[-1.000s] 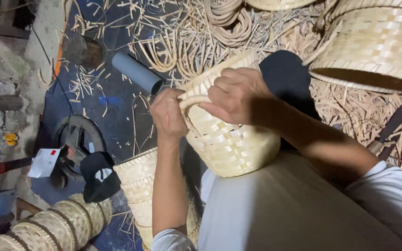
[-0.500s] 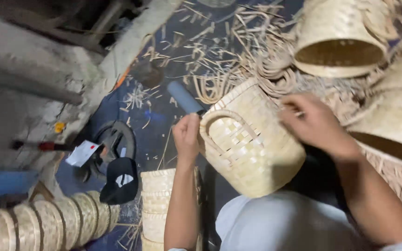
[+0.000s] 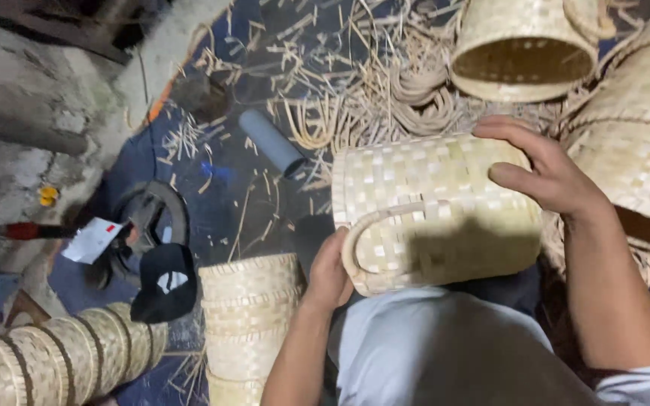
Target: The person picks up a woven basket, inserts a curved handle into the weave by hand, and then places the finished basket onto a stack of others.
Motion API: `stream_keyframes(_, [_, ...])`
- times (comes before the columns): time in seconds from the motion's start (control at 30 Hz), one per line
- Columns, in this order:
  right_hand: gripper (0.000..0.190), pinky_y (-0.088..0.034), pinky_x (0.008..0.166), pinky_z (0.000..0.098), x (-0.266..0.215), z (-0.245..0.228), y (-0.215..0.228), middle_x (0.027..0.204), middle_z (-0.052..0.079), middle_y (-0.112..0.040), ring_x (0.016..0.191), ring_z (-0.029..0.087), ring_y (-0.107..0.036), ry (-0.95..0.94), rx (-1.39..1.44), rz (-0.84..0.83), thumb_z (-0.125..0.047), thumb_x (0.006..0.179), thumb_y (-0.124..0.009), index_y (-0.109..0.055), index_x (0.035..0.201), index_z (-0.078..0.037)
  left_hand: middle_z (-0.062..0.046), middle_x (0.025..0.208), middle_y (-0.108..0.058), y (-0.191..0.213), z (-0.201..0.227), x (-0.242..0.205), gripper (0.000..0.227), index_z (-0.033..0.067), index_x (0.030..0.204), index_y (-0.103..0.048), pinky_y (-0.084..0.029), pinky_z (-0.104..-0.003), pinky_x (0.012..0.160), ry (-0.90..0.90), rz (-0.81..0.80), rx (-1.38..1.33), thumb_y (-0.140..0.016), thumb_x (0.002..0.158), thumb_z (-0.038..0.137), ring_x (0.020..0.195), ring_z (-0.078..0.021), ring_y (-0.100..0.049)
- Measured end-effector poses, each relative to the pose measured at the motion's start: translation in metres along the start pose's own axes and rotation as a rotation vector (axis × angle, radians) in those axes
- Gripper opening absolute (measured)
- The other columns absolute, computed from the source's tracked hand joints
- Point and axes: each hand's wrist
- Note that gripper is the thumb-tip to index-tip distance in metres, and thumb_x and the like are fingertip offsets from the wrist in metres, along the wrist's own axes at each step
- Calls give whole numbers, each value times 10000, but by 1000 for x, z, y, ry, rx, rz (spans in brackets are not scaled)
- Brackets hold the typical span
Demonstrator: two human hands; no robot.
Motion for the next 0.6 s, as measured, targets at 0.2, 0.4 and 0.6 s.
stream_keyframes(0.2, [599, -225, 1272, 409, -4, -10, -20, 1580, 131, -448, 1550, 290, -342, -27, 122, -42, -332, 894, -696, -577, 1412, -56, -187, 1421, -599, -6, 9, -7, 565, -48, 1421, -508, -454, -400, 1129, -103, 174, 9, -333, 1092, 377, 1313, -279, -577])
stream_keyframes(0.4, [595, -251, 1245, 432, 9, -9, -39, 1559, 131, -441, 1518, 300, -357, -12, 80, -112, -363, 888, -679, -562, 1396, -76, -215, 1440, -576, -10, 16, -3, 722, -50, 1455, -477, -458, -419, 1116, -118, 243, -33, -301, 1079, 540, 1307, -313, -574])
stream_keyframes(0.6, [587, -219, 1247, 443, 5, -19, -37, 1566, 123, -426, 1526, 310, -336, -64, 53, -146, -343, 848, -649, -593, 1381, -105, -200, 1436, -588, -15, 10, -3, 782, -51, 1467, -480, -469, -402, 1100, -49, 293, -100, -309, 1051, 589, 1281, -296, -602])
Point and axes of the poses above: each hand's wrist, its own x-axis towards the middle knuckle, its own y-axis out of the back of the hand, z = x × y
